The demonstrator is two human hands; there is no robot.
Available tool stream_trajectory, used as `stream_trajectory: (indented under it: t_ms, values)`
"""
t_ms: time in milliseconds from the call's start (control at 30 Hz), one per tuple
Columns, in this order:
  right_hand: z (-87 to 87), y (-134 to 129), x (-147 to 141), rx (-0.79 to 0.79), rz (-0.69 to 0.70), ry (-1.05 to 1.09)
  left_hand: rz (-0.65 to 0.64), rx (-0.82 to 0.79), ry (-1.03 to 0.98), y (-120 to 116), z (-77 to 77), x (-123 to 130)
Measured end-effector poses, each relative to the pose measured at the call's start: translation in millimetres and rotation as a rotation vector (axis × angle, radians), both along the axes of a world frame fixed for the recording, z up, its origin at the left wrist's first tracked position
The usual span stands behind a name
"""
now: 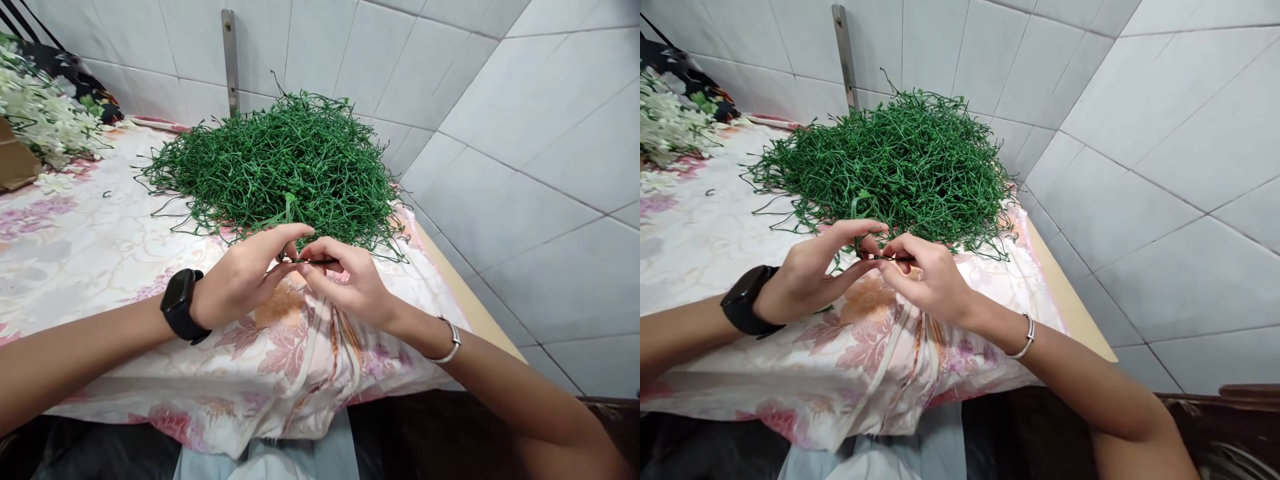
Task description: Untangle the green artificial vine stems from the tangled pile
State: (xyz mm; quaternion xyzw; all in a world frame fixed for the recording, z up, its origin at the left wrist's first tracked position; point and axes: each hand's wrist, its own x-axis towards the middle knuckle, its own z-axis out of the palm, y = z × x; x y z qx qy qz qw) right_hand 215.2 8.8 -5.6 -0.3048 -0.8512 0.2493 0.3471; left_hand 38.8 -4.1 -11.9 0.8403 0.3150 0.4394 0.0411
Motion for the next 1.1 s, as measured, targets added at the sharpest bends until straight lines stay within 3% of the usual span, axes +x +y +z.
stream_trajectory:
  t_ms: [100,300,433,533,667,800,933,1100]
  values:
    - [2.5,1.5,-1.0,-0.059,0.0,0.065,0.01,-0.054,-0.01,-3.0,3.2,0.1]
    - [5.5,3.3,-1.6,-0.307,0.07,0.162,-0.135,-0.186,-0.073,-5.7,7.5,-5.0]
    - [6.5,4.4,0.0,-0.533,0.125,0.319,-0.252,-0.408,-0.19,-1.6,11.1,-9.1]
    - [13.7,8.0,6.7,-0.562,0.124,0.369,-0.342,-0.57,-0.256,2.6,12.5,-10.9]
    - [25.5,17.9,18.5,-0.415,0.089,0.403,-0.347,-0.678,-0.347,7.0,11.4,-10.8]
    - [22.8,35.1,24.8,-0.161,-0.025,0.381,-0.304,-0.67,-0.433,11.2,9.3,-9.3]
    - [13.8,53.1,29.1,0.152,-0.131,0.201,-0.29,-0.665,-0.513,13.6,9.0,-8.7]
    - [9.9,62.6,34.0,0.413,-0.28,0.019,-0.278,-0.665,-0.522,12.7,10.1,-8.5]
